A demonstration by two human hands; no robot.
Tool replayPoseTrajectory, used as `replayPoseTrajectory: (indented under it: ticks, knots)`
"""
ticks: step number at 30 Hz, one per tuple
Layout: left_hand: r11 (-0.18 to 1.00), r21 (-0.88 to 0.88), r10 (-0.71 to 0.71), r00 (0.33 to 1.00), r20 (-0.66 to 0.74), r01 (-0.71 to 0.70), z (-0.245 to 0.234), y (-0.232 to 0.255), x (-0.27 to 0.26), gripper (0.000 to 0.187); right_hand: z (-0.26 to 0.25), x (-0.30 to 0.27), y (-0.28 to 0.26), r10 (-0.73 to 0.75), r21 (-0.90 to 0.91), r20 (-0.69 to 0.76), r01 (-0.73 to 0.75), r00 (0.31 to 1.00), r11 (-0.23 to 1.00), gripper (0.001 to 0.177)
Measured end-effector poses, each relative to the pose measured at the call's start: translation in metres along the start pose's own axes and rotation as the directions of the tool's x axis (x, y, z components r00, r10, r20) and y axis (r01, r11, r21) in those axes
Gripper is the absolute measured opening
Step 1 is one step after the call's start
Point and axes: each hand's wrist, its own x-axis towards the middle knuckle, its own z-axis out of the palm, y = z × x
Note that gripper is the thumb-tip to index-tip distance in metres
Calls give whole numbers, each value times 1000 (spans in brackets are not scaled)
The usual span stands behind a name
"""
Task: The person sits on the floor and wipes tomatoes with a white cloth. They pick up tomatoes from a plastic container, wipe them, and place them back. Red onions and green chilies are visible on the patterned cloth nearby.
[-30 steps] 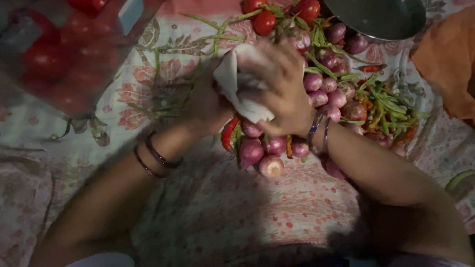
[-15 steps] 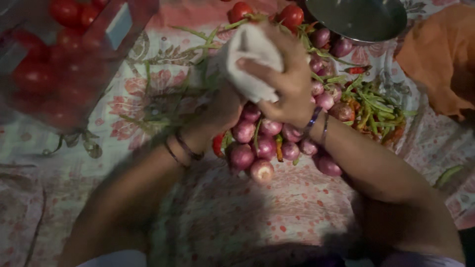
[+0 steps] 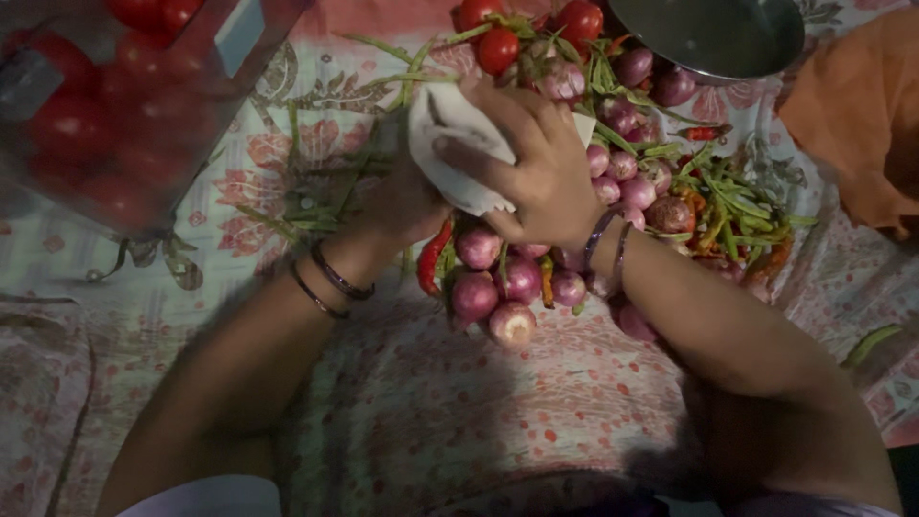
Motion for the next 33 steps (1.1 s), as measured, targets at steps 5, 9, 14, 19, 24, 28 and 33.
replayPoseTrajectory:
  ticks: [5,9,14,19,24,28,33]
  knots:
    - [891,-309,-393,905,-160,332,9,-1,9,40,5,-6,3,242,156,-60,-231,968,960,44]
    - [901,-67,-434,892,-127,429,5,7,10,46,12,-11,4,423,245,-63,-397,904,885,46]
    - [828,470,241,951,193,-305,9,27,7,30,10,-5,1,71,-18,5,-71,997,997,52]
    - [937,289,-206,979,2,197,11,24,6,24,10,-11,3,281,118,-56,-273,958,955,51]
    - [741,-524,-459,886,64,421,12,24,16,39,13,-14,7,565,535,-19,-469,825,703,45]
    - [898,-320,-309,951,28,302,16,21,14,31,8,-11,0,300,230,-108,-270,948,935,51]
    - [987,-47,156,977,148,-151,0,5,4,41,4,-4,2,93,49,-32,-92,995,995,52]
